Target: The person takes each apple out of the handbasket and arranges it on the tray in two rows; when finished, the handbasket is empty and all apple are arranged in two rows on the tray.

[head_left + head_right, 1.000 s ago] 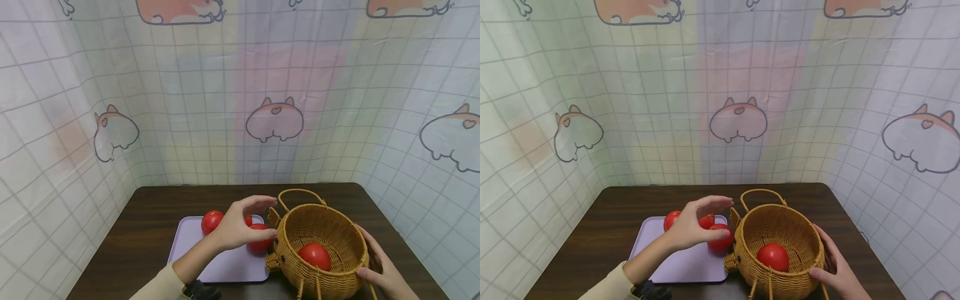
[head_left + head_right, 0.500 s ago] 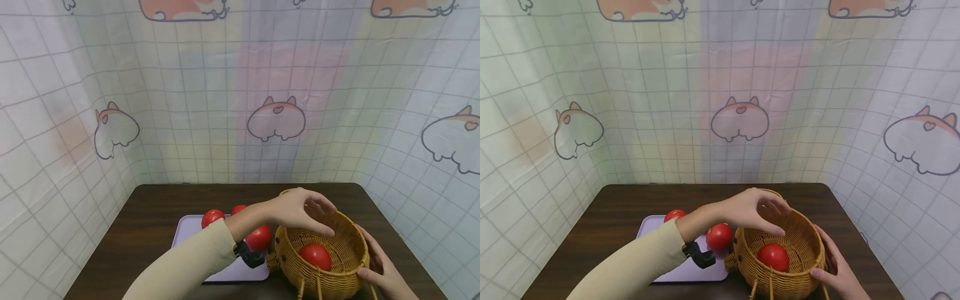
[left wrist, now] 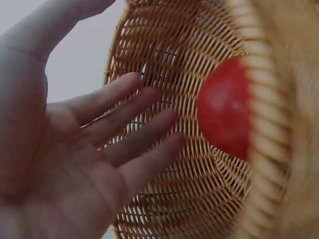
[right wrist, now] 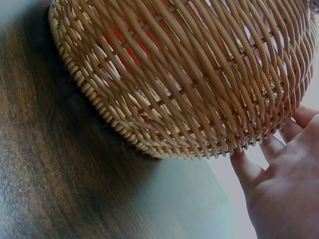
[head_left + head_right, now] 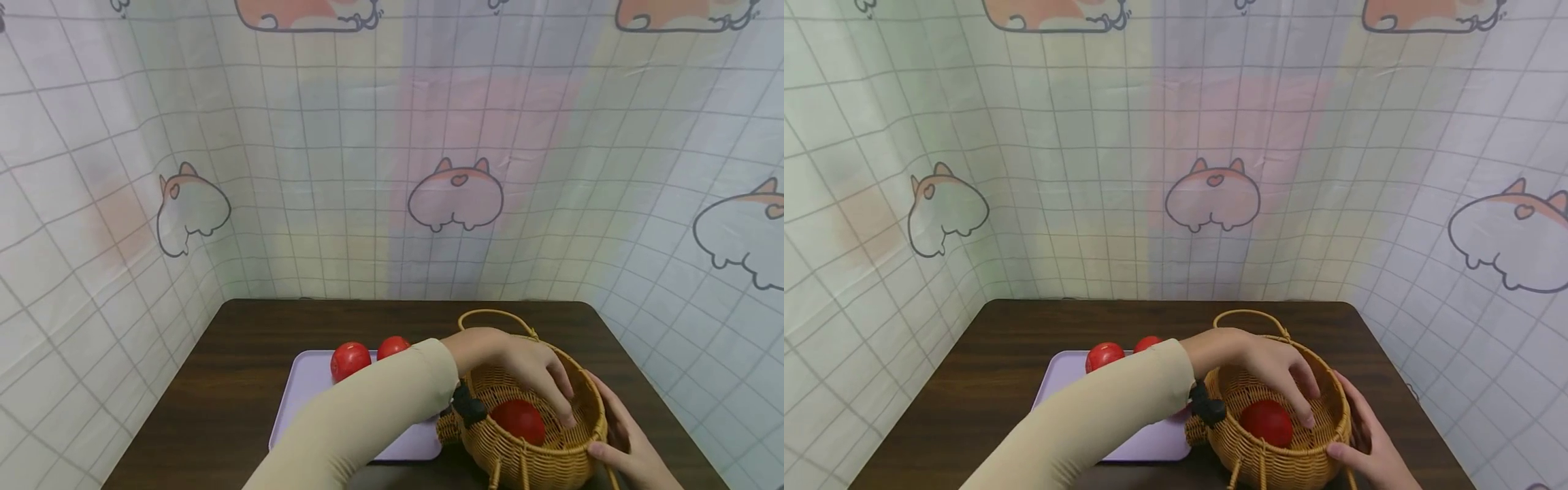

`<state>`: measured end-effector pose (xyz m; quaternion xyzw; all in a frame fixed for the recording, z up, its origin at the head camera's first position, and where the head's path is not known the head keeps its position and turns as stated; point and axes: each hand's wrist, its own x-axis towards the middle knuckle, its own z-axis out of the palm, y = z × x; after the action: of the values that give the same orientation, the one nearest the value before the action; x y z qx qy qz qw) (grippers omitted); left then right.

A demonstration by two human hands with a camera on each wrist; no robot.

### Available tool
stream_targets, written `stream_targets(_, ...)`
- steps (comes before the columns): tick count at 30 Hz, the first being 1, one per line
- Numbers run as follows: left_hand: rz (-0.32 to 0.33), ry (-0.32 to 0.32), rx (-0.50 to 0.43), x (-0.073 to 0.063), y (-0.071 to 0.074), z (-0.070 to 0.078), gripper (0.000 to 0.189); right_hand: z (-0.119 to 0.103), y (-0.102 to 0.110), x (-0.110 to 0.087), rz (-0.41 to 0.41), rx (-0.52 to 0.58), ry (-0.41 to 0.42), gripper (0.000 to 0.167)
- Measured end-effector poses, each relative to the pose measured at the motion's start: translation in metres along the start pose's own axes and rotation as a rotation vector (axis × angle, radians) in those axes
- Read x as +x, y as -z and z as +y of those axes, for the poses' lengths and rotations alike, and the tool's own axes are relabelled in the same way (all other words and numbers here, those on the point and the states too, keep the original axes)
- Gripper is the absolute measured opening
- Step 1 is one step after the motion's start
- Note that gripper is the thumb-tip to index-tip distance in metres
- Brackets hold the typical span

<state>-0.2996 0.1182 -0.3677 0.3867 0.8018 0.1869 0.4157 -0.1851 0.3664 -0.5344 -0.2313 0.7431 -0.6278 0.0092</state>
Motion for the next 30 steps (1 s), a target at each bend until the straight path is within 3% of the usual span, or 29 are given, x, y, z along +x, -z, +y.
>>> stream_targets(5,-0.146,0.151,-0.084,0.024,0.003,0.004,0.039,0.001,0.002,-0.001,0.006,0.006,-0.01,0.091)
stream_targets(13,-0.168,0.475,-0.184,0.036,0.001,-0.003,0.036,0.001,0.0,0.0,0.01,0.005,0.018,0.092)
stream_targets(16,-0.176,0.545,-0.202,0.036,0.001,-0.007,0.042,0.001,-0.003,0.001,0.01,0.004,0.03,0.092)
stream_targets(18,-0.175,0.565,-0.209,0.037,0.0,-0.01,0.044,0.0,-0.004,0.001,0.005,0.0,0.044,0.092)
stream_targets(22,-0.207,0.546,-0.202,0.041,-0.001,-0.017,0.04,0.0,-0.006,0.002,0.005,-0.006,0.067,0.093)
stream_targets(27,-0.283,0.532,-0.206,0.046,-0.002,-0.022,0.027,-0.001,-0.005,0.001,0.016,0.005,0.051,0.092)
stream_targets(30,-0.272,0.497,-0.161,0.044,-0.002,-0.02,0.029,-0.001,-0.003,0.0,0.016,0.01,0.042,0.091)
